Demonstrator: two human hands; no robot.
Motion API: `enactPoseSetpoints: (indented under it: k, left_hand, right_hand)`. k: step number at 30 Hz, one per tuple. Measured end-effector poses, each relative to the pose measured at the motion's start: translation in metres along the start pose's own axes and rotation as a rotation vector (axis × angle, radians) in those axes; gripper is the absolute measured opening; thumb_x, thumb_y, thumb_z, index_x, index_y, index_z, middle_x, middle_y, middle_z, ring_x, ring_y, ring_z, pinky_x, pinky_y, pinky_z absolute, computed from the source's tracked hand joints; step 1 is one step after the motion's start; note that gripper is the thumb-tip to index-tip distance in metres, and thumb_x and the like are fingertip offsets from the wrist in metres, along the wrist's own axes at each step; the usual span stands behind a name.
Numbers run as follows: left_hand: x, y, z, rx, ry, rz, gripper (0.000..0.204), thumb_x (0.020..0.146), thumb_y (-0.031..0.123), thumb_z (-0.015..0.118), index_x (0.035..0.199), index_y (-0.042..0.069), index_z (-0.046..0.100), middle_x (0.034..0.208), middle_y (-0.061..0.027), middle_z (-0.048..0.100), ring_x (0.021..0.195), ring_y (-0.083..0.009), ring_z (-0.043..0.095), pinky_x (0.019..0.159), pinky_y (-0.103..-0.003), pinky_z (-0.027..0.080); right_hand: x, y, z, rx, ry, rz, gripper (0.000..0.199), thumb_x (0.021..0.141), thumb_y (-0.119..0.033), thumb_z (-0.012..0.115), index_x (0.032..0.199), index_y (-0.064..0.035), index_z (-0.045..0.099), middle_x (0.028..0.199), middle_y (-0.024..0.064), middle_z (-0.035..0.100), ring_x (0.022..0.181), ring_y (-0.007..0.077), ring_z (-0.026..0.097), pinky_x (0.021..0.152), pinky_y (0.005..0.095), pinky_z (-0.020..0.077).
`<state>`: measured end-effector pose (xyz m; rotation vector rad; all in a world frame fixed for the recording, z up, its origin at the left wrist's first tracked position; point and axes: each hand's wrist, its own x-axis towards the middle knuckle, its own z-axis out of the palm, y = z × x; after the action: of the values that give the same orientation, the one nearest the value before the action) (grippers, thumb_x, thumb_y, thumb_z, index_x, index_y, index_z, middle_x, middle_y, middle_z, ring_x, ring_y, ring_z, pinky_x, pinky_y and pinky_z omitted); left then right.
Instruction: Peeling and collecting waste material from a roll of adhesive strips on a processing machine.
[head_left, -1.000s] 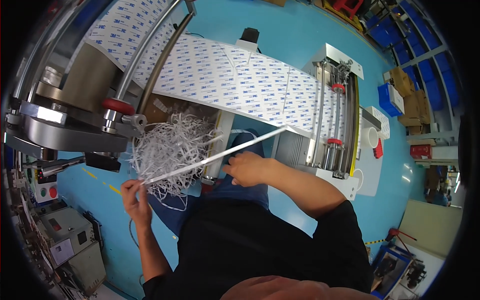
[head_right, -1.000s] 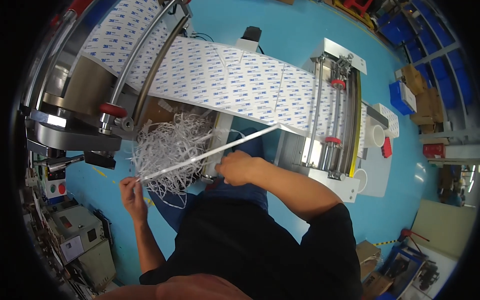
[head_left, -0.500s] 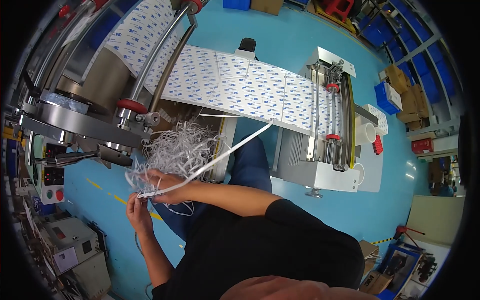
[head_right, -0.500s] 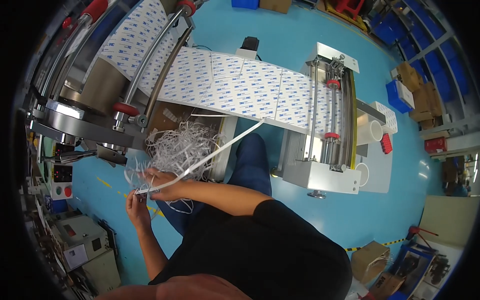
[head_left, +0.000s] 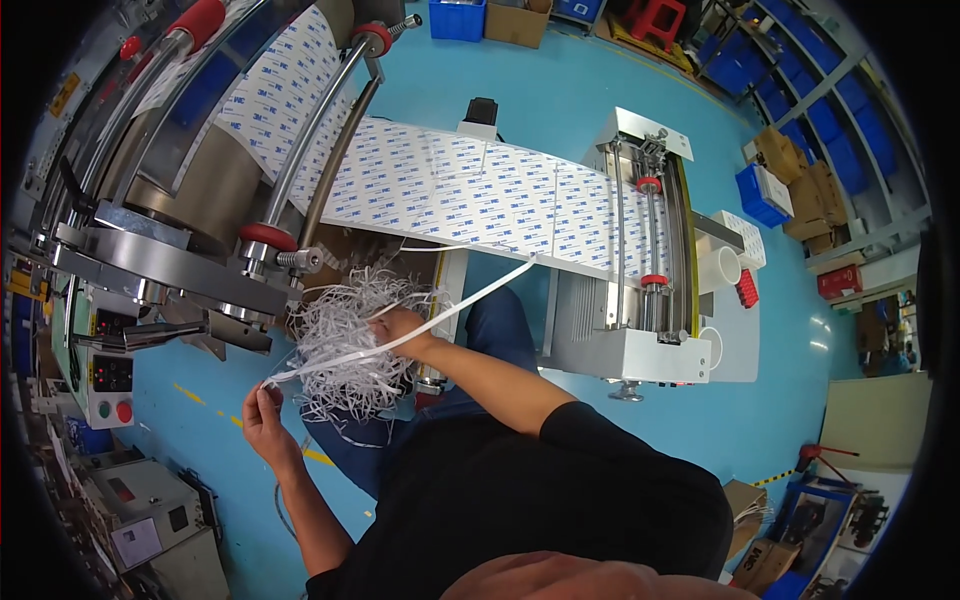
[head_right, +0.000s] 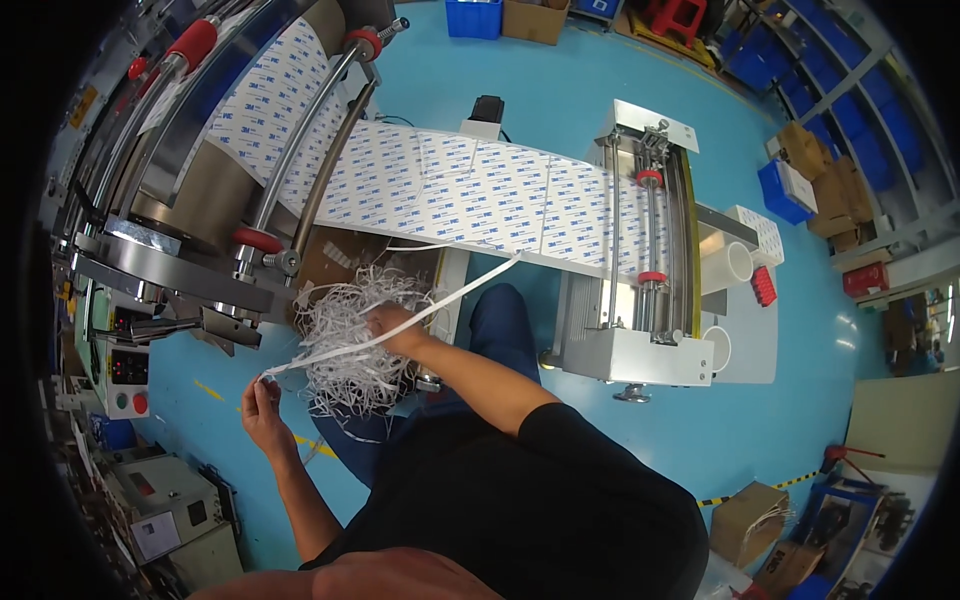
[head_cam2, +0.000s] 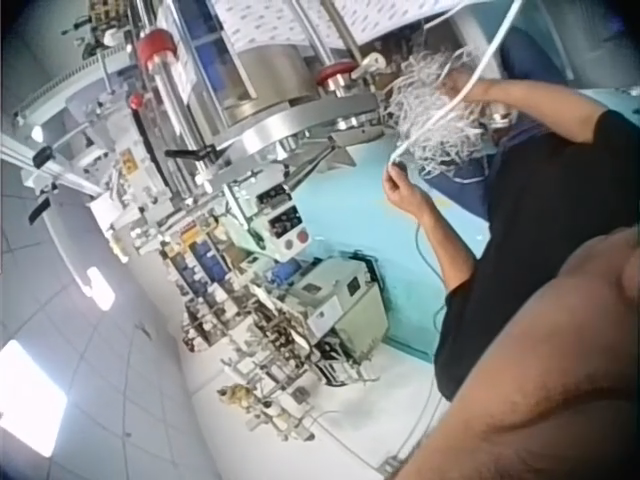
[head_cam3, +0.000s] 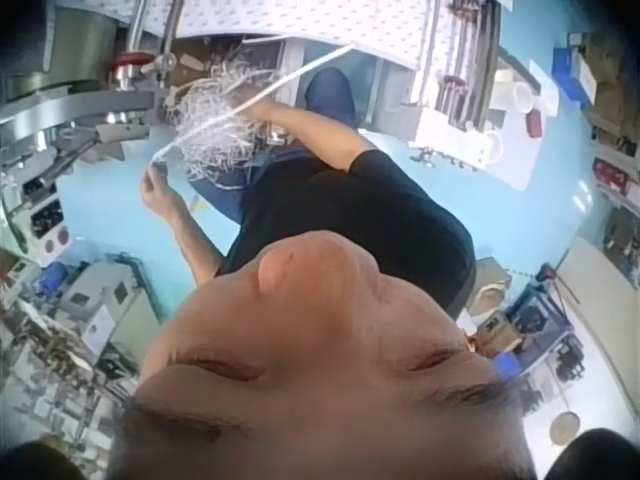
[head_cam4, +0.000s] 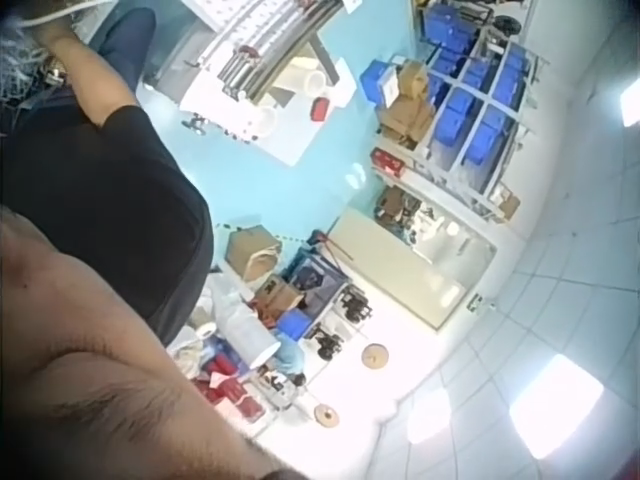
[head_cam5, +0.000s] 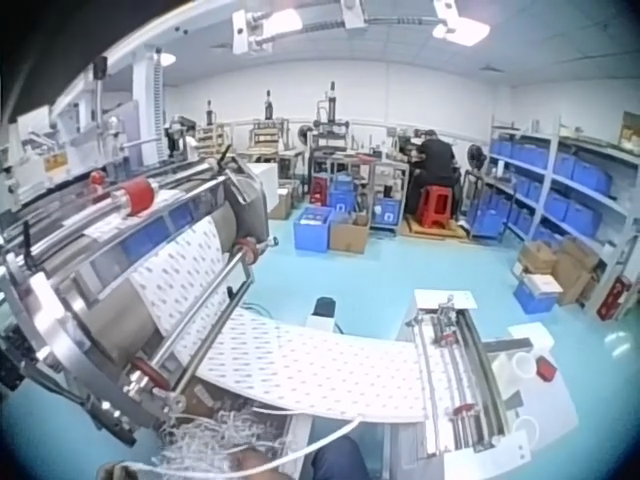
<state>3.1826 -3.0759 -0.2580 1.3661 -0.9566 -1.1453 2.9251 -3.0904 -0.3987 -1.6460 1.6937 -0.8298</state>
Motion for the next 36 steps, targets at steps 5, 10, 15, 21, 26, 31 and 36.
enactPoseSetpoints:
  k: [5,10,15,21,26,31,36]
  left_hand:
    - [0.015,-0.004,-0.017,-0.019,0.042,-0.009,0.021,0.092,0.017,0.053,0.103,0.001,0.059,0.088,-0.0022,0.059,0.083,-0.0092,0.054,0.077,-0.023,0.045]
    - [0.013,-0.001,-0.035,0.154,-0.055,-0.008,0.02,0.091,0.017,0.054,0.102,0.001,0.061,0.09,-0.0026,0.06,0.084,-0.0091,0.053,0.078,-0.023,0.042]
    - [0.05,0.012,-0.098,0.346,-0.08,-0.03,0.02,0.091,0.017,0.054,0.098,0.0,0.061,0.09,-0.0031,0.059,0.085,-0.0097,0.051,0.079,-0.025,0.04]
    - [0.112,-0.042,-0.187,-0.173,0.027,-0.192,0.017,0.09,0.017,0.054,0.096,0.002,0.057,0.087,-0.0019,0.057,0.085,-0.01,0.05,0.08,-0.026,0.038]
    - [0.117,-0.081,-0.212,-0.172,0.101,-0.212,0.023,0.087,0.021,0.057,0.101,0.003,0.057,0.094,-0.0017,0.058,0.09,-0.01,0.05,0.081,-0.026,0.034]
    - [0.114,-0.065,-0.207,0.016,0.277,-0.295,0.026,0.086,0.023,0.058,0.106,0.005,0.057,0.101,0.0,0.058,0.095,-0.0091,0.048,0.085,-0.027,0.03]
    - [0.122,-0.067,-0.222,-0.119,0.167,-0.266,0.03,0.087,0.025,0.058,0.111,0.007,0.056,0.095,0.0028,0.056,0.086,-0.0064,0.047,0.08,-0.027,0.031]
  right_hand:
    - [0.001,0.049,0.008,0.181,0.028,0.228,0.016,0.078,-0.015,0.064,0.092,-0.0074,0.065,0.081,0.0095,0.065,0.076,0.0235,0.062,0.069,0.033,0.0493]
    - [0.001,0.066,0.005,0.324,0.003,0.523,0.015,0.074,-0.006,0.064,0.088,-0.0061,0.064,0.08,0.0055,0.065,0.074,0.0164,0.062,0.067,0.0288,0.0493]
    - [0.021,0.011,0.008,0.005,-0.183,0.154,0.023,0.074,-0.006,0.057,0.096,-0.0082,0.062,0.087,0.0123,0.065,0.083,0.0254,0.064,0.073,0.0353,0.0504]
    - [0.059,-0.031,0.03,-0.179,-0.446,0.224,0.033,0.078,-0.021,0.056,0.11,-0.014,0.059,0.109,0.0118,0.061,0.099,0.0295,0.058,0.085,0.0376,0.0465]
    - [0.063,-0.003,0.04,-0.24,-0.361,0.234,0.024,0.078,-0.025,0.055,0.099,-0.0174,0.064,0.097,0.0081,0.065,0.089,0.0278,0.061,0.075,0.0372,0.049]
    - [0.07,-0.023,0.011,-0.31,-0.359,0.237,0.022,0.079,-0.018,0.053,0.098,-0.0131,0.065,0.09,0.0104,0.065,0.084,0.0319,0.061,0.072,0.0403,0.0481]
    - [0.075,-0.003,0.008,0.469,-0.092,0.388,0.023,0.081,-0.006,0.057,0.103,-0.0084,0.06,0.086,0.0072,0.061,0.077,0.0166,0.061,0.062,0.0312,0.0483]
